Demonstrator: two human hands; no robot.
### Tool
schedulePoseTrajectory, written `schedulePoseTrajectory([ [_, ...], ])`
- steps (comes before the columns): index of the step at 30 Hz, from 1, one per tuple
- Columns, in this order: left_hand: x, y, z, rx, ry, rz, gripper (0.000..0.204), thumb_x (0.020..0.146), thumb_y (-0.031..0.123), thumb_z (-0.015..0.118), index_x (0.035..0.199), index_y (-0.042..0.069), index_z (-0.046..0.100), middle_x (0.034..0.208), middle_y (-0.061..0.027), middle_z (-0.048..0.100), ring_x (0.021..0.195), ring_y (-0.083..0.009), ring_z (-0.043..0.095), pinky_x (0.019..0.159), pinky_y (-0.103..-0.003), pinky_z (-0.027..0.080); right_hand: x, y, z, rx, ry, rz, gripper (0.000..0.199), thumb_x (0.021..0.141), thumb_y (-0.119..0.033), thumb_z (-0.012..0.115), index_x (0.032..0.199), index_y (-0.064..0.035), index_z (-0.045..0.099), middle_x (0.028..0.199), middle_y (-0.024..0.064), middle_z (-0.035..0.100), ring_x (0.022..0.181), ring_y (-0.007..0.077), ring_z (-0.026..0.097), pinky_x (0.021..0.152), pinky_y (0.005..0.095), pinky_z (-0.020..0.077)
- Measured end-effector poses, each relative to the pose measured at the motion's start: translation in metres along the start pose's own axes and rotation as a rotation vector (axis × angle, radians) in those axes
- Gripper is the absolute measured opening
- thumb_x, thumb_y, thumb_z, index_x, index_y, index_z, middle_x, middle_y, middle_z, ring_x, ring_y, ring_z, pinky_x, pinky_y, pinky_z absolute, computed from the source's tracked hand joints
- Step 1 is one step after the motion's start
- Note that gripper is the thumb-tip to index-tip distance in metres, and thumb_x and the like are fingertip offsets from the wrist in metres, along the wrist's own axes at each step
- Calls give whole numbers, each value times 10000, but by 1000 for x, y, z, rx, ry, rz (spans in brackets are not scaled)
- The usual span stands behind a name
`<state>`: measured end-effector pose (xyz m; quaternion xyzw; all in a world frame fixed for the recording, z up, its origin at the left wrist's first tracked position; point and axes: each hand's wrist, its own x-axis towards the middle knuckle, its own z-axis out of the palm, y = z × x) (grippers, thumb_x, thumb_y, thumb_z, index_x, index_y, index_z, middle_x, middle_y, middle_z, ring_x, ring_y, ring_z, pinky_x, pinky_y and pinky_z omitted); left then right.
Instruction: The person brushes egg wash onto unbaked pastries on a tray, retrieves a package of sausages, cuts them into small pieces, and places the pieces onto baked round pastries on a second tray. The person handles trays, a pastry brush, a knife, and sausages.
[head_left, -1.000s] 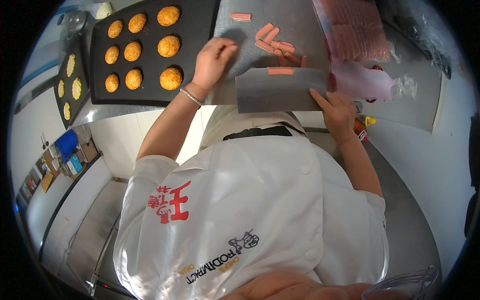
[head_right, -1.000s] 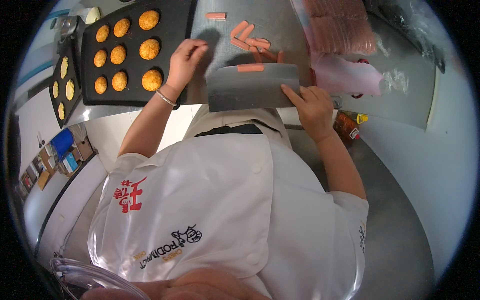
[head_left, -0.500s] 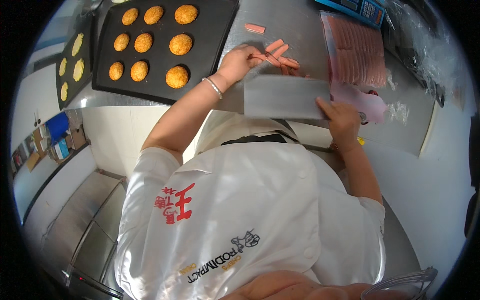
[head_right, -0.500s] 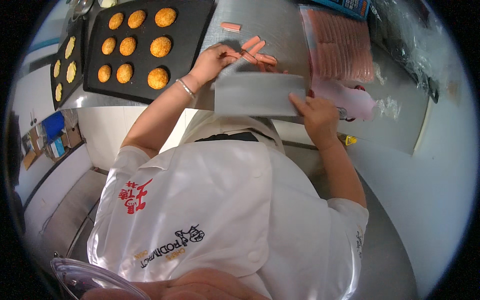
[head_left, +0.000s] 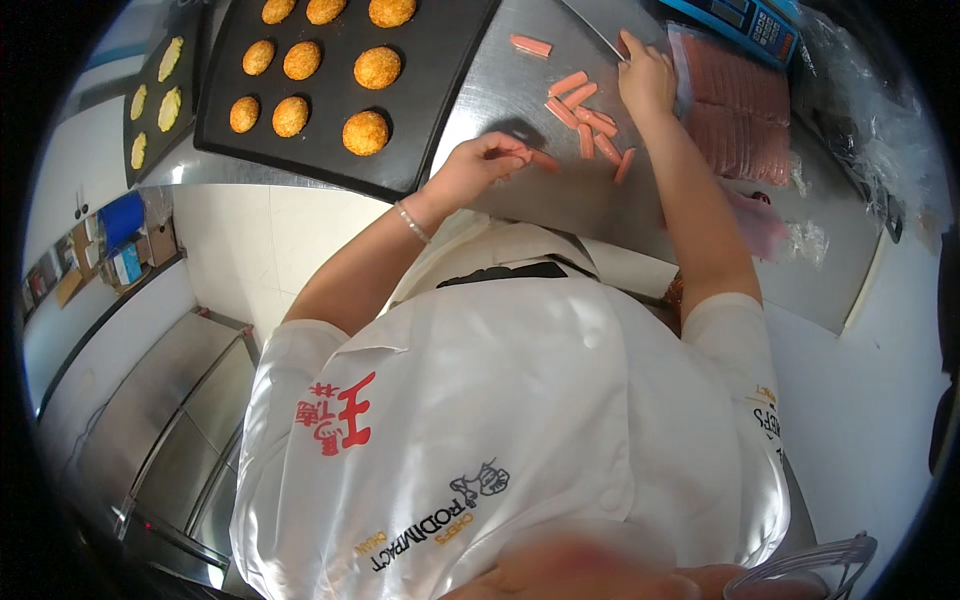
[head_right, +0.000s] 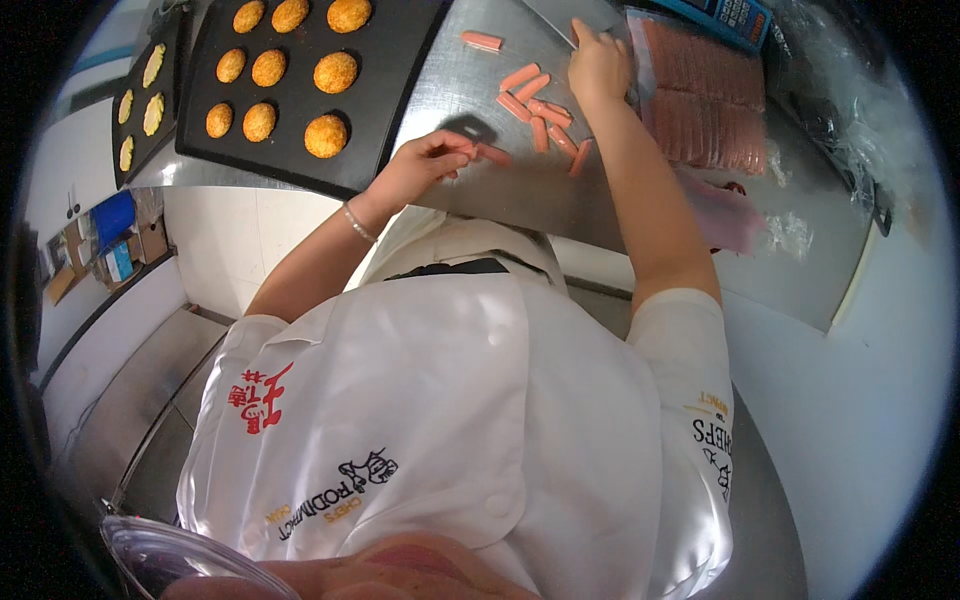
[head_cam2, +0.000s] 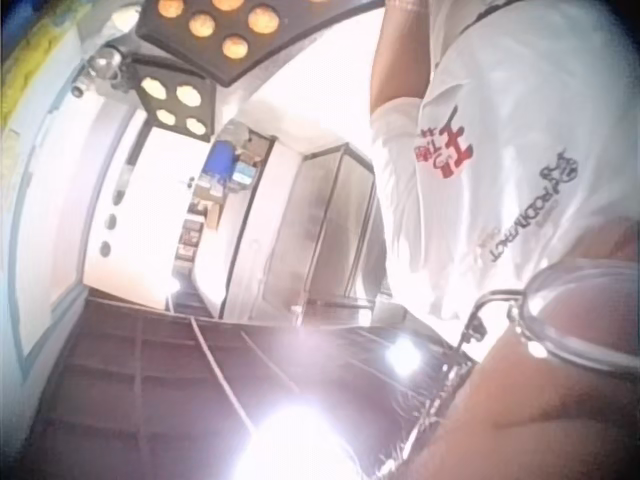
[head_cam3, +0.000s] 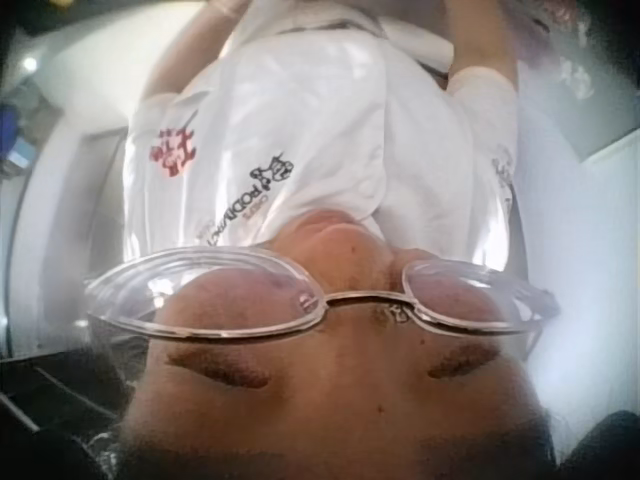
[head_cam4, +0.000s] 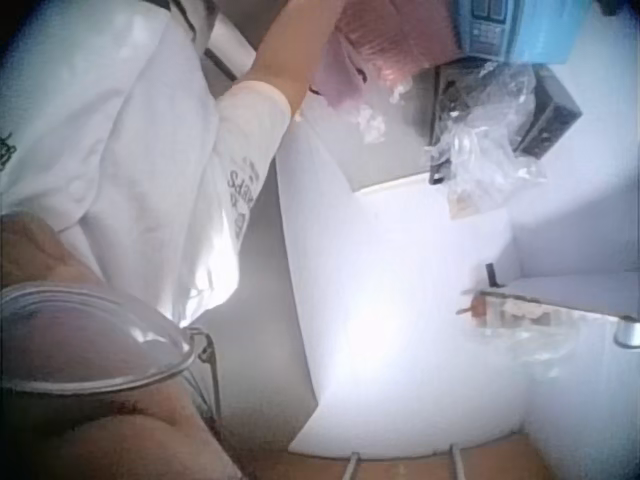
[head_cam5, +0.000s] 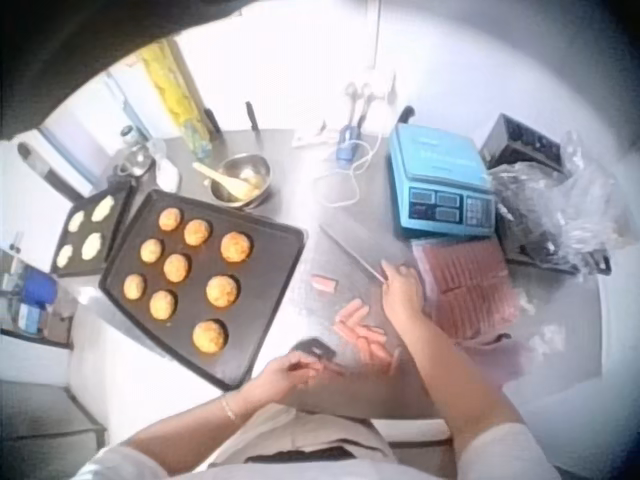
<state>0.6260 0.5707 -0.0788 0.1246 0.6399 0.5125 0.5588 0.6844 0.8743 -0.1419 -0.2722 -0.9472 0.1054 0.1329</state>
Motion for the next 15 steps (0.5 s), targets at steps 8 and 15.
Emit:
schedulePoseTrajectory([
  [8,-71,-7,-21,-32,57,-82,318,961,153,548,1263,55,565,922,43,563,768,-40,465,684,-189,397,-58,-78,-60,536,-215,-201,374,791,-144,706,1158,-123,635,1064,77,618,932,242,606,821,353,485],
  [15,-88,22,-55,57,-232,-176,280,1007,262,478,1165,59,587,860,2,630,702,-56,501,645,-198,435,-127,-182,-75,925,-538,-215,184,840,-42,662,1022,-61,674,925,51,642,825,151,623,820,275,448],
])
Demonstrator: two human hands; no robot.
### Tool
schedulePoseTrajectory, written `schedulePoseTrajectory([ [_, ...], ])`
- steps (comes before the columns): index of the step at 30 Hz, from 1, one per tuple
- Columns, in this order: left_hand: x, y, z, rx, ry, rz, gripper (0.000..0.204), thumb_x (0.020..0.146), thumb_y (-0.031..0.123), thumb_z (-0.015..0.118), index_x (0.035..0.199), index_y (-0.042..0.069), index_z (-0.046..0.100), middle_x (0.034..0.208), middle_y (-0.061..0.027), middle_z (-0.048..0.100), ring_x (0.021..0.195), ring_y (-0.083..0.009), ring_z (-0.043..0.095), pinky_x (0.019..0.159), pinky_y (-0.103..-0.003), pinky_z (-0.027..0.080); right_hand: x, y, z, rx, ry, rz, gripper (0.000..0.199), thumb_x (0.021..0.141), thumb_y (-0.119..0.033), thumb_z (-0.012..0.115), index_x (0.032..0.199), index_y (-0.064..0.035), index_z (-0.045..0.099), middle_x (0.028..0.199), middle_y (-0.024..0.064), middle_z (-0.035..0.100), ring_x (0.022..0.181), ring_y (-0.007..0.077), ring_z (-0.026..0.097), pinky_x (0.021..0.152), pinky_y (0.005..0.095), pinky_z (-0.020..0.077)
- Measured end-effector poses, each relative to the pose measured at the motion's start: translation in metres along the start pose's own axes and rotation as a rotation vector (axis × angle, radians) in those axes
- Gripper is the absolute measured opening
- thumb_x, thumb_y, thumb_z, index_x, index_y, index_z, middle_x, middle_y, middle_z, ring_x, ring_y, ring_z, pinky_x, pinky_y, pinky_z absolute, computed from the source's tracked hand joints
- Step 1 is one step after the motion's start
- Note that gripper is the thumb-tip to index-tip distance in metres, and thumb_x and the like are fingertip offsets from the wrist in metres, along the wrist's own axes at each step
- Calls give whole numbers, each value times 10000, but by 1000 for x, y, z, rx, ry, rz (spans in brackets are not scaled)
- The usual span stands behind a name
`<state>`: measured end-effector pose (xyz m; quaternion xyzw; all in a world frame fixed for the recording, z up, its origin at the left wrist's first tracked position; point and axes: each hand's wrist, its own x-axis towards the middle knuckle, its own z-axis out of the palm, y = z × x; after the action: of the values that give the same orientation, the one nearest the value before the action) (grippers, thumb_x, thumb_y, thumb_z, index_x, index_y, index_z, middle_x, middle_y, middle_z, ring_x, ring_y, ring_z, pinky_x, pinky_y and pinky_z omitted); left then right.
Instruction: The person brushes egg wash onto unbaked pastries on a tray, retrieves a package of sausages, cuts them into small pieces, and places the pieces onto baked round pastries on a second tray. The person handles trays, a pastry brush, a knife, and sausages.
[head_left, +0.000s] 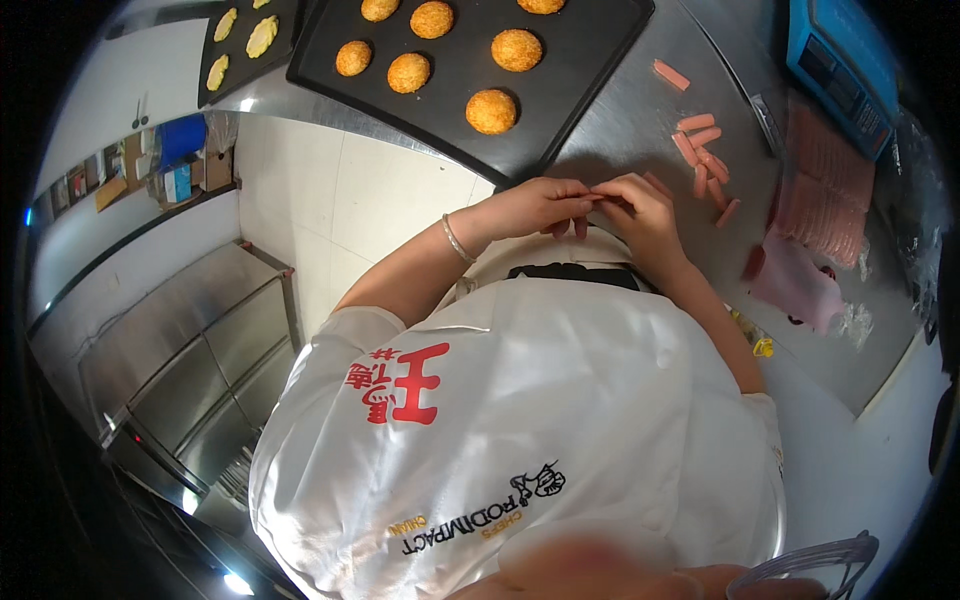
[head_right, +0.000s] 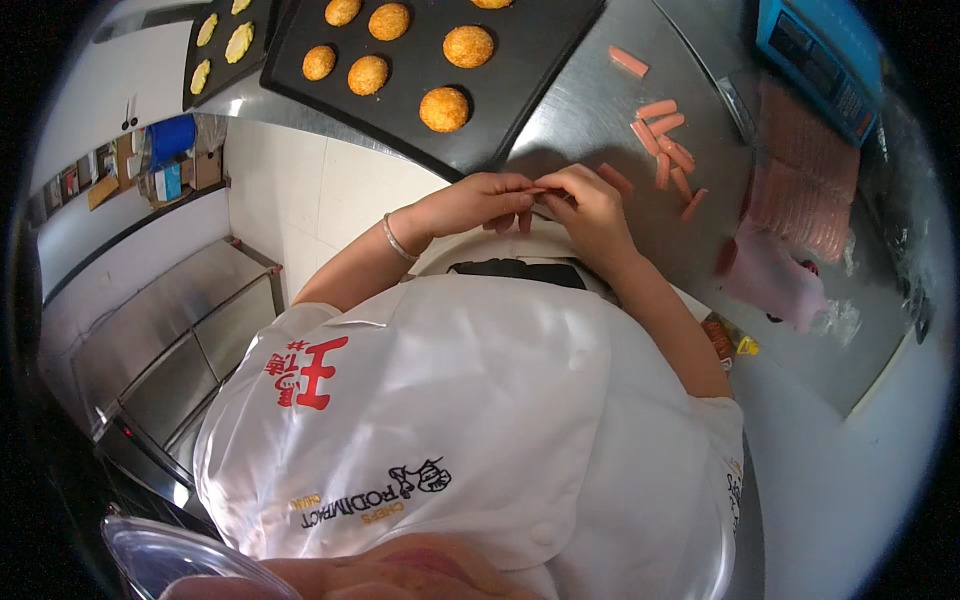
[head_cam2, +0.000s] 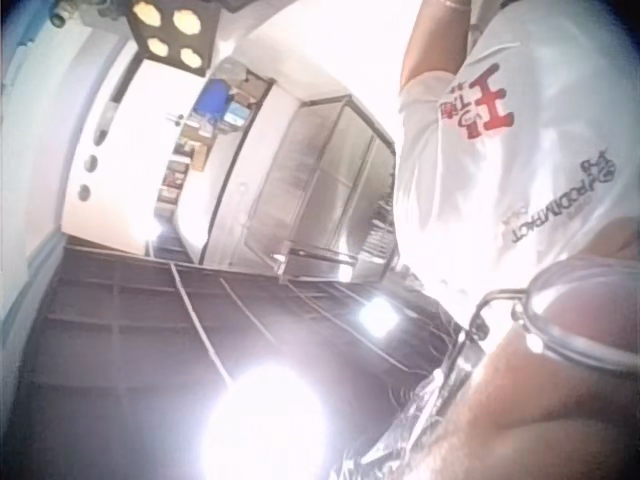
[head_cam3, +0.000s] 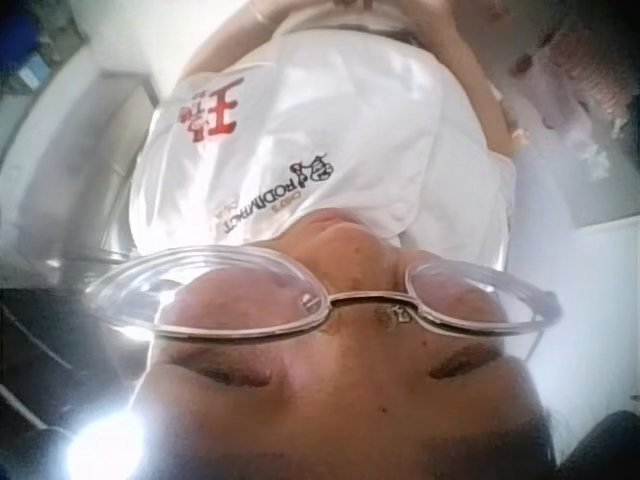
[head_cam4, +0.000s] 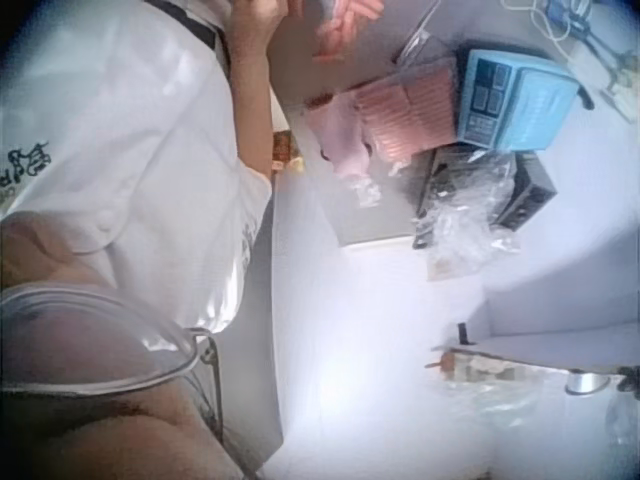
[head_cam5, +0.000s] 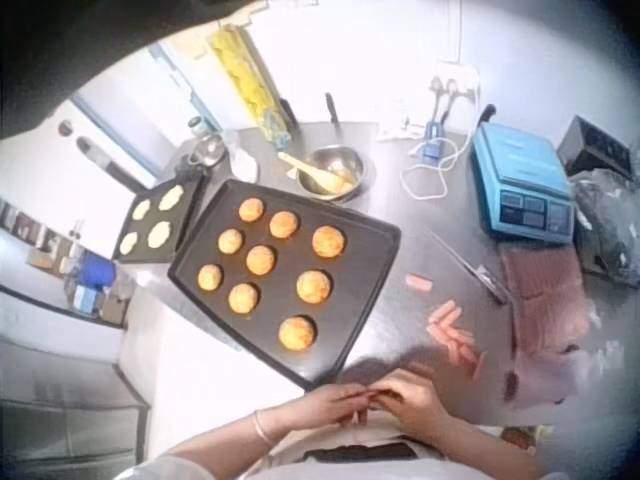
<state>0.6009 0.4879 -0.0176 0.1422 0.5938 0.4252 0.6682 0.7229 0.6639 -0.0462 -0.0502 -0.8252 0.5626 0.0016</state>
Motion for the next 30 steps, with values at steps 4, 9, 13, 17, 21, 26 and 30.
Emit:
schedulePoseTrajectory([
  [4,-7,-23,-37,63,269,142,146,958,180,574,1042,63,597,857,-9,656,712,-62,558,630,-206,453,24,-2,40,335,65,307,140,868,-77,661,1002,-42,685,882,33,636,773,108,603,703,243,467],
  [9,-38,-25,-107,-59,412,152,113,917,138,625,1017,85,622,856,3,659,699,-48,558,565,-177,416,74,-30,84,673,162,661,130,880,-97,667,992,-35,688,832,10,635,728,79,588,644,217,492],
  [13,-42,-51,-190,-54,475,182,131,927,143,619,1045,88,625,868,20,644,662,-38,522,550,-170,398,100,-32,113,561,381,682,146,885,-133,669,1002,-47,684,846,31,647,739,97,601,648,221,512],
  [17,-41,-44,-236,156,408,215,150,926,152,623,1059,83,632,892,22,632,721,-57,533,612,-191,431,116,-31,142,423,485,808,177,900,-175,658,1034,-61,675,896,51,652,756,120,598,651,235,517],
  [21,-21,-49,-242,306,292,374,151,920,137,625,1043,51,638,922,-4,621,799,-90,560,701,-227,468,125,-38,159,374,559,863,170,896,-170,664,1025,-60,683,891,48,658,755,117,589,652,239,509],
  [26,-10,-34,-225,494,301,425,170,901,143,643,1026,27,642,990,-60,593,852,-138,570,749,-268,483,131,-34,172,264,638,837,160,881,-164,681,990,-47,694,862,48,666,740,130,597,671,261,507],
  [30,-3,-33,-218,599,315,430,187,899,169,649,1022,29,644,992,-72,577,820,-158,574,728,-273,491,133,-26,177,130,708,745,176,859,-182,702,940,-26,692,864,79,677,757,170,630,698,297,519],
])
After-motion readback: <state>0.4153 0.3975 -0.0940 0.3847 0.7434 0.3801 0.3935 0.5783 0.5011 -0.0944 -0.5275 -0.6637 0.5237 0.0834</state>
